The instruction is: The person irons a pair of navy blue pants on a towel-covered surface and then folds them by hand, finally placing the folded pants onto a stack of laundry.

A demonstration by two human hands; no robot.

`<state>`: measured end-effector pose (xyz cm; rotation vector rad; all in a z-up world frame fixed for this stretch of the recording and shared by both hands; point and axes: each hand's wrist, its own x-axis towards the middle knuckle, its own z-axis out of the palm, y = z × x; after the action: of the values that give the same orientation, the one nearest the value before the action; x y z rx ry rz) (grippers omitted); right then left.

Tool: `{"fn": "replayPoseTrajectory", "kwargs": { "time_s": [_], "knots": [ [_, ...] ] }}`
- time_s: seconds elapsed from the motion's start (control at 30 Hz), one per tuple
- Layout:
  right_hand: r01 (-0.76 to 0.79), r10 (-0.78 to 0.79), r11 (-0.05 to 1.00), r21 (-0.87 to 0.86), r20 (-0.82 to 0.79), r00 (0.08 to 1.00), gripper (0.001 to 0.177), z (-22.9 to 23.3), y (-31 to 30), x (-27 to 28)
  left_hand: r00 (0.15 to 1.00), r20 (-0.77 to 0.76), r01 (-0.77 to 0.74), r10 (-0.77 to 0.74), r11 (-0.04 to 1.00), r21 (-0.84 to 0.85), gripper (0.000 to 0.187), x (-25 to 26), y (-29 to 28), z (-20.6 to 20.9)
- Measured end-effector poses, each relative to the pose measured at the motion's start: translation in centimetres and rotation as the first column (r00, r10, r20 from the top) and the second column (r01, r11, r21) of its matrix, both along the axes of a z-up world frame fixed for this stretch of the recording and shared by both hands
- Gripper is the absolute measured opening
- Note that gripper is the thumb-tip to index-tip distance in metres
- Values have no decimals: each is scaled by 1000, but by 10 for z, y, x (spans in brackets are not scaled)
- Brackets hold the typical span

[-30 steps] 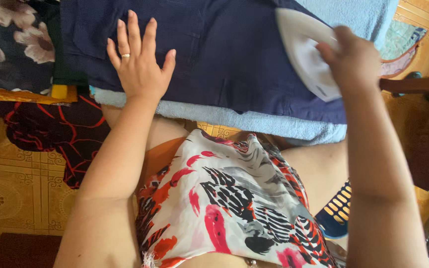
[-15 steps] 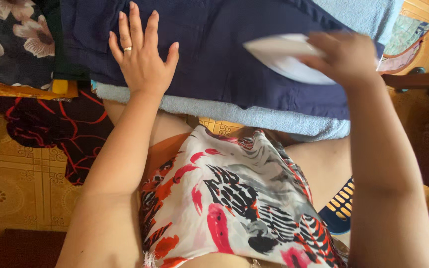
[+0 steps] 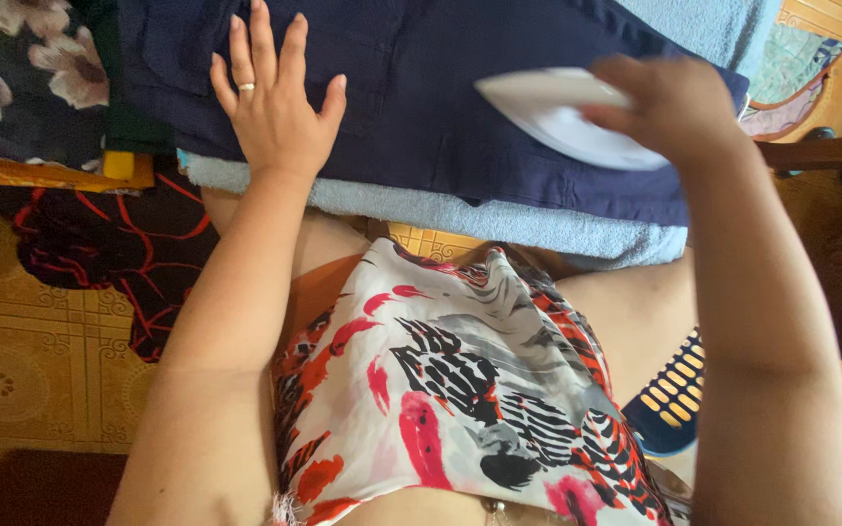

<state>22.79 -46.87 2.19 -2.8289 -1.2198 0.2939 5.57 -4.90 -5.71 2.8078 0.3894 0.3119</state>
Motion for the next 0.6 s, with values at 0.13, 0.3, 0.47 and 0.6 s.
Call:
{"fn": "replayPoseTrajectory", "kwargs": {
  "time_s": [0.13, 0.3, 0.47, 0.6],
  "knots": [
    [176, -174, 983, -55, 24, 984, 49, -4, -90, -33, 1000, 24, -3, 3, 1000, 7, 64, -1, -1, 0],
    [293, -293, 954, 57, -11, 956, 42, -3, -117, -56, 998, 67, -1, 2, 1000, -9, 66, 1, 0, -6],
    [251, -237, 956, 153, -104, 966, 39, 12, -44, -51, 964, 267, 45, -13, 992, -114, 50, -11, 6, -20],
    [-1, 32, 955, 295, -102, 994, 48, 31, 49, -67, 964, 230, -131, 131, 991, -19, 47, -34, 28, -24]
  ]
}}
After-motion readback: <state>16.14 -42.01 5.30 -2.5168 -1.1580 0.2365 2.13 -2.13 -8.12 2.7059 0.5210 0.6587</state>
